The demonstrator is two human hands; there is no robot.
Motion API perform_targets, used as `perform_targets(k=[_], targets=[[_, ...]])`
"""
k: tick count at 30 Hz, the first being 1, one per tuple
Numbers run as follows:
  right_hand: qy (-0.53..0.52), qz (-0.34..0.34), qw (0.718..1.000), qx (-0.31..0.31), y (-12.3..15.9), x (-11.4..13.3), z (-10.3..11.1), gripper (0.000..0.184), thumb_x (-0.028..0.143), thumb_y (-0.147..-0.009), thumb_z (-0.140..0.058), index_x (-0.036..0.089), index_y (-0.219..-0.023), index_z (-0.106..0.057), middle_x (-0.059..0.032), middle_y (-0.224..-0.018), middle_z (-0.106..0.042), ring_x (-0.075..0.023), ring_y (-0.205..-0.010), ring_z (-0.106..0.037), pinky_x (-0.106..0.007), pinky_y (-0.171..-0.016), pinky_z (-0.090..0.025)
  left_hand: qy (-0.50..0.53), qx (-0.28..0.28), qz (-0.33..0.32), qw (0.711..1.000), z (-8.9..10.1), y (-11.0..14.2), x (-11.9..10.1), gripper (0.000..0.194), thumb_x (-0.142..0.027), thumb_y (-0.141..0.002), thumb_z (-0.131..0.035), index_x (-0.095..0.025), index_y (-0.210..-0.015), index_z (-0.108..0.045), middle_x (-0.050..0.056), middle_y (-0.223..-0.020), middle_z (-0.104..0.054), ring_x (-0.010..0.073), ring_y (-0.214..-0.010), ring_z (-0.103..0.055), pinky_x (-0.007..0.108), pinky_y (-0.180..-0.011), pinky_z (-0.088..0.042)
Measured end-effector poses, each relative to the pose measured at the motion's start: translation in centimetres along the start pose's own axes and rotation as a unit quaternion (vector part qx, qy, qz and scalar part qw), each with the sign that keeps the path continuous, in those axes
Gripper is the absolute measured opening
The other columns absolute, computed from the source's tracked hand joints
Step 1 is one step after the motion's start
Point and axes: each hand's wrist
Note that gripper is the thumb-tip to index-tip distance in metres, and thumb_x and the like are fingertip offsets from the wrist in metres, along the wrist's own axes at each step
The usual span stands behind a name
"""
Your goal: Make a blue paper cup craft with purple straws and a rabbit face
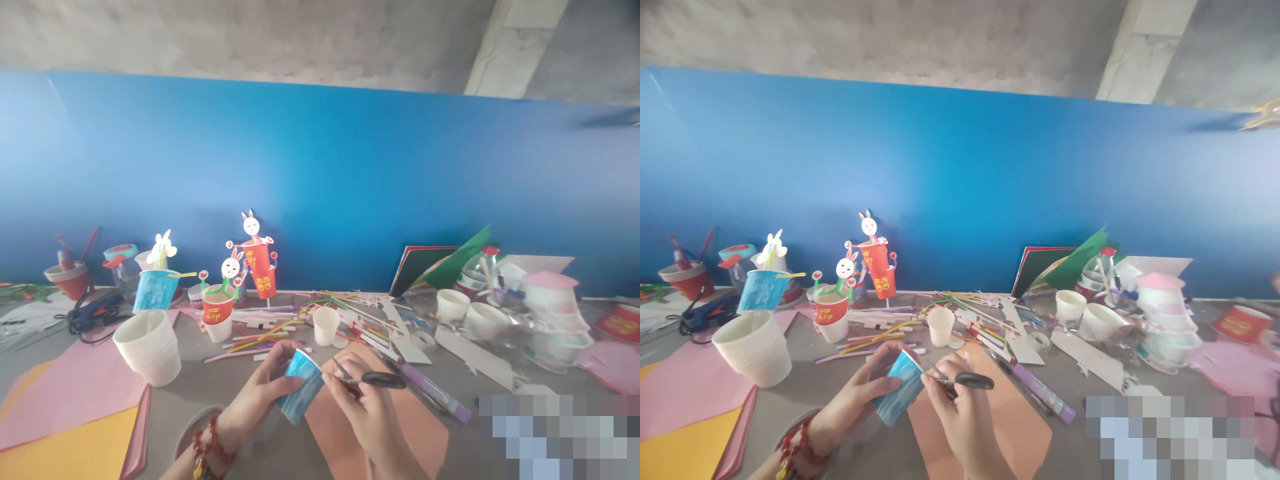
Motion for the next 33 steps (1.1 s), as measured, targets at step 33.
perform_targets(k=[33], targets=[[-0.131, -0.144, 0.978, -0.068, 0.7, 0.6, -0.6, 0.037, 0.055, -0.084, -0.067, 0.021, -0.070, -0.065, -0.0041, -0.062, -0.071, -0.0199, -0.056, -0.071, -0.021, -0.054, -0.058, -0.371, -0.040, -0.297, 0.879, 0.6, -0.3, 2.3, 0.011, -0.019, -0.094, -0.061, -0.026, -0.085, -0.063, 0.006, -0.129, -0.071, 0.0277, -0.139, -0.047, 0.047, -0.114, -0.037]])
Point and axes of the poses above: each hand's wrist, its own y-axis away from the middle knuckle, its own z-axis out of the back of the hand, x = y × z
